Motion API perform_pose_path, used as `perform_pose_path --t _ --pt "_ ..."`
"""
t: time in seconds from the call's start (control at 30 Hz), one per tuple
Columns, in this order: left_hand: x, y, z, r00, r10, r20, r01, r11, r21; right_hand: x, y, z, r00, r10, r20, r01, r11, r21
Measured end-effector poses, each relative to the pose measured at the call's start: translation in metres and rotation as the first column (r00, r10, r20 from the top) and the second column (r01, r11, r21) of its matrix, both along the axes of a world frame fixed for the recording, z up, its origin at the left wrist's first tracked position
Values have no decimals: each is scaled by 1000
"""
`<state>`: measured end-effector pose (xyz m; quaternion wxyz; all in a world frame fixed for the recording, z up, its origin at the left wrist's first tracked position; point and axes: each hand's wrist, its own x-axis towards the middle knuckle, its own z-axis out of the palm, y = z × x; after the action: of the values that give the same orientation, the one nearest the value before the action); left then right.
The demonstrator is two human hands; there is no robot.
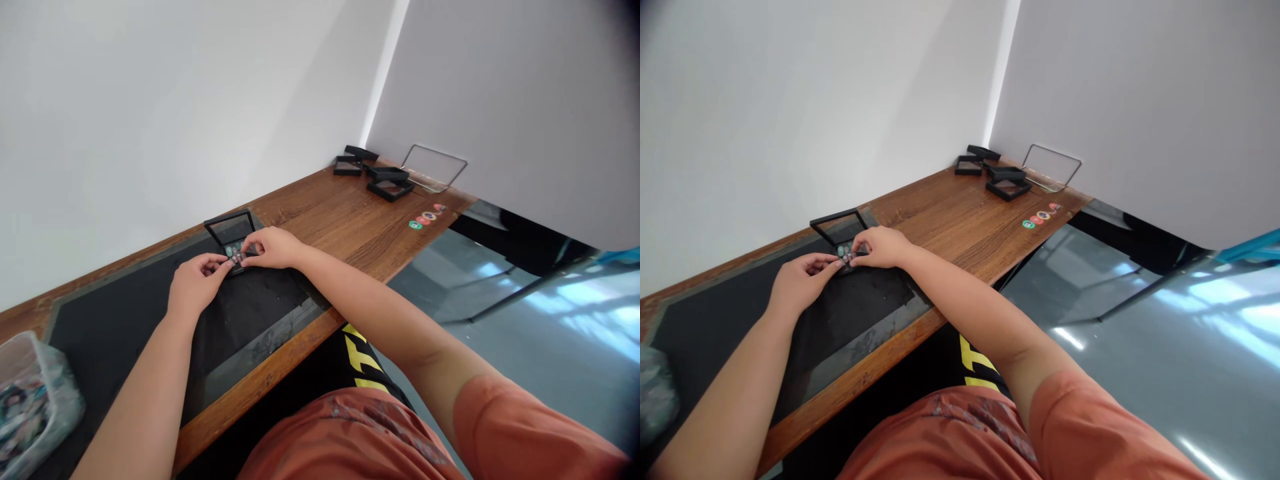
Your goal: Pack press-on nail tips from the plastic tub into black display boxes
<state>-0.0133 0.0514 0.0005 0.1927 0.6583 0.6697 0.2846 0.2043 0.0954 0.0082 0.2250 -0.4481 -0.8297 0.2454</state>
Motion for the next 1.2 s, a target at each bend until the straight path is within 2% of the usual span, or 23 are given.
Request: perform_pose_path --t 0.3,0.7,1.0,1.2 --pt "0 -2 1 1000 -13 7 13 1000 22 2 -1 -1 1000 10 1 -10 1000 18" --pt "-1 -2 0 999 -30 -15 30 999 12 3 -1 -1 996 9 -90 -3 997 72" --pt "-1 -3 -1 999 -10 -31 10 1000 -18 12 7 -2 995 7 -100 -3 999 45" --pt "1 -10 5 1000 23 -9 -23 1000 0 18 11 -1 992 -39 -124 41 999 14"
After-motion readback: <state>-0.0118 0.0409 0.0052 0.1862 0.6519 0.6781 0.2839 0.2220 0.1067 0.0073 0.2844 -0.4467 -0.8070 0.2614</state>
